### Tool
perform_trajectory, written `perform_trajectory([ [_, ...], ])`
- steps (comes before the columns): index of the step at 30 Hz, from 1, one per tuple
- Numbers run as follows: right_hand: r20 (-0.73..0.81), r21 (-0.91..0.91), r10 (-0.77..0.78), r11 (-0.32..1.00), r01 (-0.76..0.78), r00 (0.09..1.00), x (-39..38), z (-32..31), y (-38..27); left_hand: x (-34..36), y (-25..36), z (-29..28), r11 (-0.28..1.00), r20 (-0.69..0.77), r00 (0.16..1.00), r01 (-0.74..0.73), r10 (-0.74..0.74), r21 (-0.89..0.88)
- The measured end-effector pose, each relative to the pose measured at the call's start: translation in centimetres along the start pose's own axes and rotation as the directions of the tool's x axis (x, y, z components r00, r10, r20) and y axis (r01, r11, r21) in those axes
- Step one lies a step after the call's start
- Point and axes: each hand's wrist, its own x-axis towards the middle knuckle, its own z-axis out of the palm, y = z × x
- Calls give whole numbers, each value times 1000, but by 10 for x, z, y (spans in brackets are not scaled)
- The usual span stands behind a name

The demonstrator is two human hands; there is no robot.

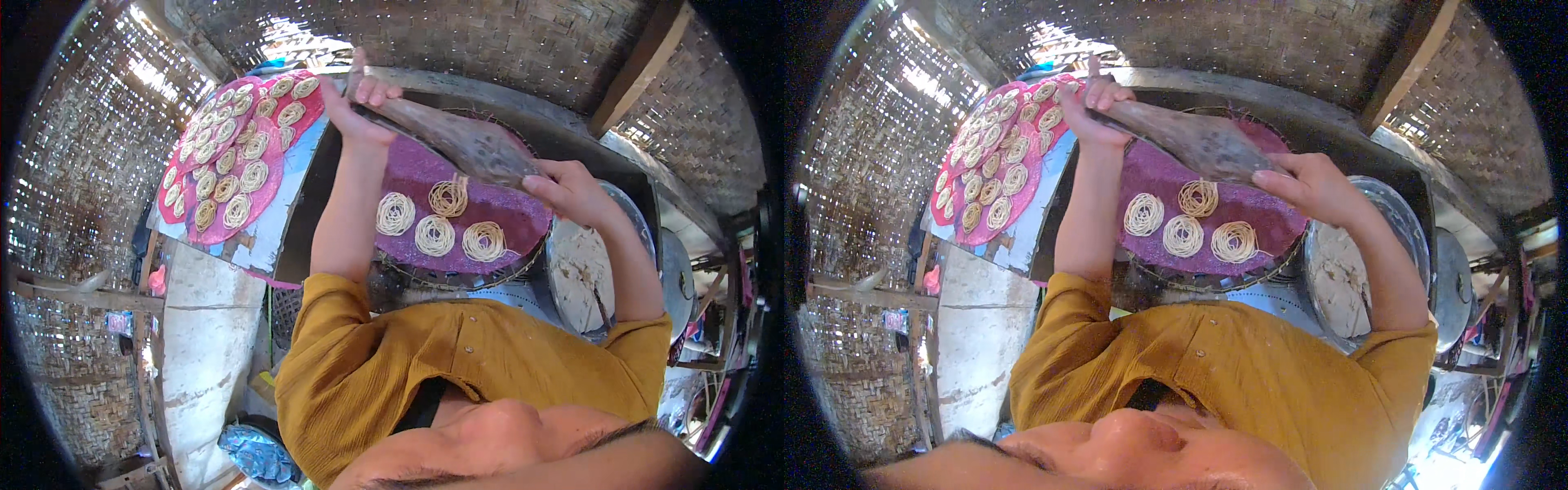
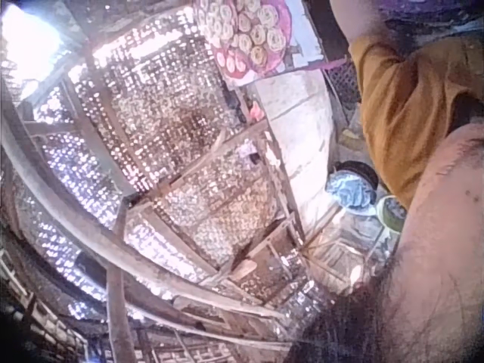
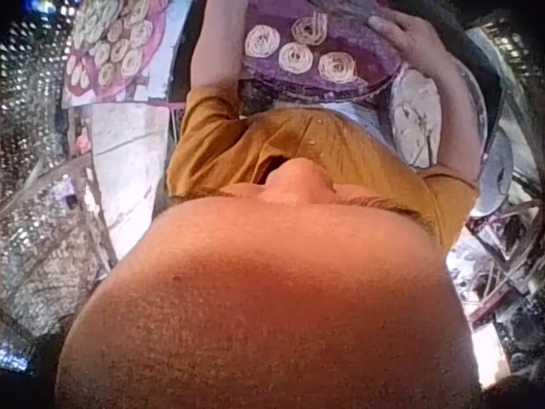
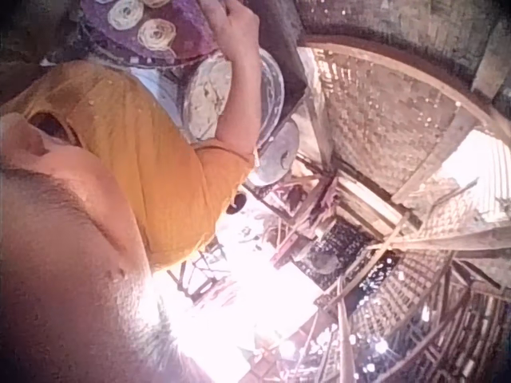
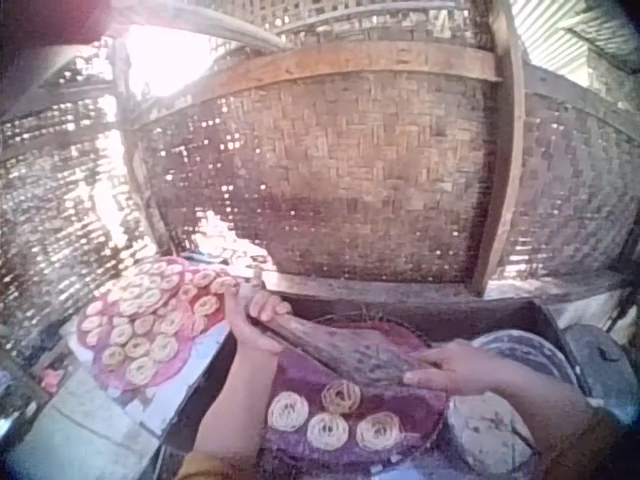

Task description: The person prepares dough spirals by piping a dough mixture onto several circular mats using a handheld tool.

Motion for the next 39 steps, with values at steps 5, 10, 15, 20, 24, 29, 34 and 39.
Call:
perform_trajectory([
  [5, -36, 7, -99, 995, 99, 994, 5, 12, 1, -6, 16, 13, 997, 5, 999, 31, -31, 72],
  [10, 112, 191, 69, 977, -89, 991, -16, 13, 1, -26, 1, 12, 996, -52, 998, 30, -26, 80],
  [15, 92, 174, 118, 976, -132, 989, -30, 13, 14, -25, -25, -3, 995, -105, 989, 101, -102, -8],
  [20, 102, 230, 143, 959, -163, 984, -33, 19, 46, -21, -53, -1, 946, 24, 950, 307, -311, 102],
  [24, -12, 407, 44, 913, -35, 999, -29, 31, 49, -45, -76, -115, 293, -55, 912, 187, -407, 938],
  [29, -78, 307, 13, 952, 11, 997, -21, 33, 58, -56, -97, -78, 153, -529, 667, 685, -526, 712],
  [34, -169, 229, -33, 971, 72, 985, -12, 40, 64, -54, -87, -66, 79, -578, 619, 716, -532, 694],
  [39, -213, 292, 56, 956, 8, 976, -9, 39, 70, -59, -68, -90, -272, -618, 688, 555, -381, 786],
])
